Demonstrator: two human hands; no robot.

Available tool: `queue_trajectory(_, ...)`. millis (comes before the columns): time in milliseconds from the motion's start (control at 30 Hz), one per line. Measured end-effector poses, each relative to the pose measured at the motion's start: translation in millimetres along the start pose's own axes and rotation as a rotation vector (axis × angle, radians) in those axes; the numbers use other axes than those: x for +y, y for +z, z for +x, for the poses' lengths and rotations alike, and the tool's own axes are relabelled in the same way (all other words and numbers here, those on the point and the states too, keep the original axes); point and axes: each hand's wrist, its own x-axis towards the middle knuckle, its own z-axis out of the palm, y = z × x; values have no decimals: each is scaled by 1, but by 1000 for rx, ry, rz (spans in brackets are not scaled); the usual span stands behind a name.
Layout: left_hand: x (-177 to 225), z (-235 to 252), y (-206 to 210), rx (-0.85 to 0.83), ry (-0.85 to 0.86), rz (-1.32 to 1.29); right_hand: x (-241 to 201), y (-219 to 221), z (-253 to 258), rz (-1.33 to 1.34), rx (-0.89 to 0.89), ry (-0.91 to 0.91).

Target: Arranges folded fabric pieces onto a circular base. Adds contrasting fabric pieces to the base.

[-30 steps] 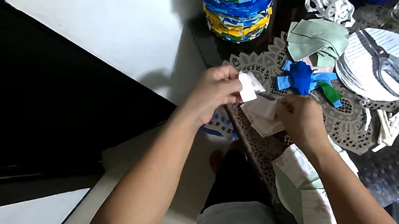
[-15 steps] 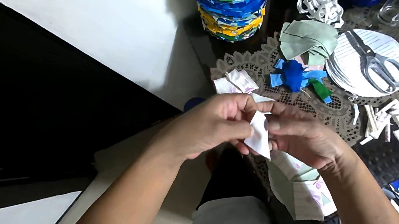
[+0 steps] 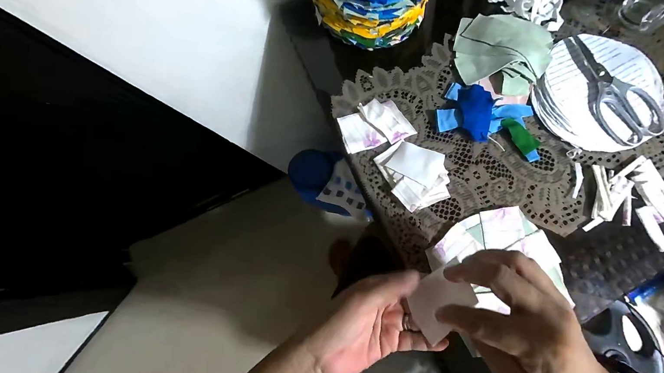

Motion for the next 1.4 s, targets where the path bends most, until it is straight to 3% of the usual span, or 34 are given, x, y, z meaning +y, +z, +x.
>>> queue_trajectory(100,-11,-6,4,87,160,224,-1,4,-23,142,25,97)
queue_trajectory(200,-21,-8,1,44,300,499,-8,2,-34,498,108,358)
queue_trajectory(333,-29,-12,0,-28,392,749,-12,-4,-32,934,-38,701)
queue_trajectory(400,-32,-15,2,-14,386,814,-17,-1,-32,895,-57,745)
queue_trajectory(533,-41,-19,-4,51,323,856,-27,10,-40,440,-1,686)
queue_trajectory(700,-47,-6,-12,217,409,1030,-26,10,-37,171,-26,685)
queue_trajectory(900,-42,10,-13,351,503,1153,-14,3,-18,225,-21,780)
queue_trajectory(1067,-42,4,-25,385,493,1153,-3,2,-9,376,-21,887)
queue_trajectory(1233,-41,-1,-37,447,444,1118,3,-1,-7,344,-42,925)
queue_trajectory(1400,-44,3,-43,529,515,1077,8,-14,1,382,-75,944)
